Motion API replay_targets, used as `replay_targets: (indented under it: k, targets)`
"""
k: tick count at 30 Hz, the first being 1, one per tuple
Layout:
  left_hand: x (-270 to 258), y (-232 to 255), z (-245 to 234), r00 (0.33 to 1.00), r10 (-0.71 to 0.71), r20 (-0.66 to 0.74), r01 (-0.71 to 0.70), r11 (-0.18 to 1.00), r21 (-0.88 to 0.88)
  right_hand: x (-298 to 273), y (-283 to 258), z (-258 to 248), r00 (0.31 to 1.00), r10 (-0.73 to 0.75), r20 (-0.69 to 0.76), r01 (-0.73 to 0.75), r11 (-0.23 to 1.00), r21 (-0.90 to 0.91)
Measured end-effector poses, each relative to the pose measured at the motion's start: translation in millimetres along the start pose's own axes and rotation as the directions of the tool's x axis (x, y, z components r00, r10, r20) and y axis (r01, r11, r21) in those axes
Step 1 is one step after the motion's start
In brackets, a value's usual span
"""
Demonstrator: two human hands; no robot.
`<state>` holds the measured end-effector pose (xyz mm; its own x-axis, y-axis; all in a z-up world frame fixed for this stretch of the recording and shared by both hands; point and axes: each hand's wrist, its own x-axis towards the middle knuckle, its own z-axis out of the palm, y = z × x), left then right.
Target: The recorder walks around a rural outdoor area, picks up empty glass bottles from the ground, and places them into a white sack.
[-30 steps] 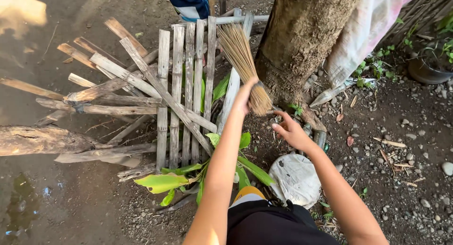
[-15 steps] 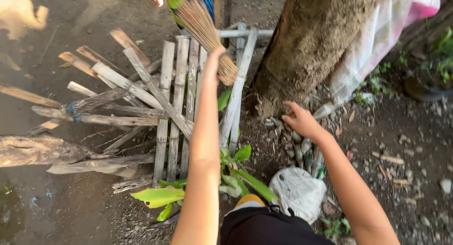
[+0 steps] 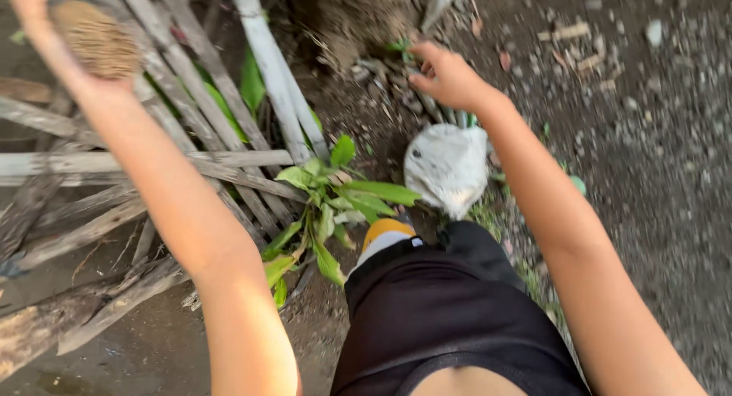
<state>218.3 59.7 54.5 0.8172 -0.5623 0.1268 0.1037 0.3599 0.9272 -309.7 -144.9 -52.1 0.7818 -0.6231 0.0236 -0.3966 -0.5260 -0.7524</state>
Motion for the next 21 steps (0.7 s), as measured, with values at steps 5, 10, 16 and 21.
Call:
replay_targets:
  k: [5, 10, 16, 21]
  targets:
    - [77, -83, -105, 0.979, -0.058, 0.193, 0.110, 0.955, -0.275, -36, 2, -18, 0.974, 0.224, 0.027, -0.225, 0.974, 0.000]
    - [74, -110, -123, 0.996, -0.039, 0.079, 0.072, 0.885, -0.459, -58, 22, -6, 0.965, 0.261, 0.033, -0.262, 0.965, 0.011]
    - [-73, -130, 36, 0.995, 0.015, -0.101, -0.052, 0.927, -0.372, -82, 50, 17, 0.928, 0.352, 0.123, -0.358, 0.933, 0.036]
    - [-215, -226, 161, 0.739, -0.671, -0.050, 0.636, 0.672, 0.379, -111, 92, 32, 0.928, 0.359, 0.097, -0.360, 0.933, -0.012]
